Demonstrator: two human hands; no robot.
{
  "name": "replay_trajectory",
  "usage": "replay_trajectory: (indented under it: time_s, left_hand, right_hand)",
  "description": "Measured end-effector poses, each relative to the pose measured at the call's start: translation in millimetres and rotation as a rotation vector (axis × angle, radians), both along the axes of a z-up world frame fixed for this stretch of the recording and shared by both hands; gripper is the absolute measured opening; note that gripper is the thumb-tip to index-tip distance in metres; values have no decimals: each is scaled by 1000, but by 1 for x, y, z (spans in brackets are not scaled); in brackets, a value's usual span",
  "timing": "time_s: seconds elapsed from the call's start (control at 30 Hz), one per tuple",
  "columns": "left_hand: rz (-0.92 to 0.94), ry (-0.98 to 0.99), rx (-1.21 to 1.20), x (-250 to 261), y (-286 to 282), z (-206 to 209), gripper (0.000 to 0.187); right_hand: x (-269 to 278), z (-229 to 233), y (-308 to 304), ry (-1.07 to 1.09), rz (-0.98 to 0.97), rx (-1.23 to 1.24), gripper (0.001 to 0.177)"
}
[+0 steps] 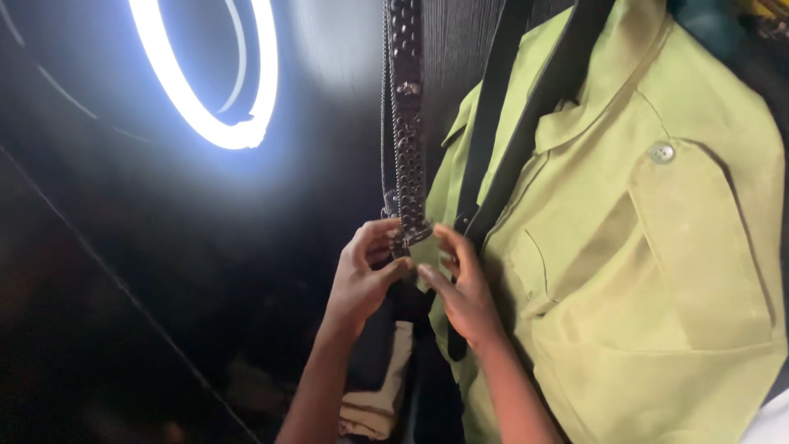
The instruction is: The person is seen organizing and hanging belts on a closet rod.
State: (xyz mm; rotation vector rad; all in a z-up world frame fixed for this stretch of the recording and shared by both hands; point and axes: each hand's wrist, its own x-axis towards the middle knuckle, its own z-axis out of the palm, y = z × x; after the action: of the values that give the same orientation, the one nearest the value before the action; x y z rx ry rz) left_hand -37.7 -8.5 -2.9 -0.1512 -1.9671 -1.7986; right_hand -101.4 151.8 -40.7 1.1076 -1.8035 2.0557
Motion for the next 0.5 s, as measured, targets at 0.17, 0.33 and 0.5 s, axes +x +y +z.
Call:
replay_trajectory:
  time_s: [0.17, 0.33, 0.5]
  left_hand:
    - [422, 61, -376, -12, -6, -14, 77]
    - [416, 13, -223, -37, -19, -42, 83]
    - [388, -19, -147, -42, -17, -45, 82]
  right_hand:
    - [-3, -24, -6, -212, -119, 15, 48]
    - [-1, -20, -4, -125, -120, -125, 31]
    - [-2, -21, -5, -179, -9, -114, 29]
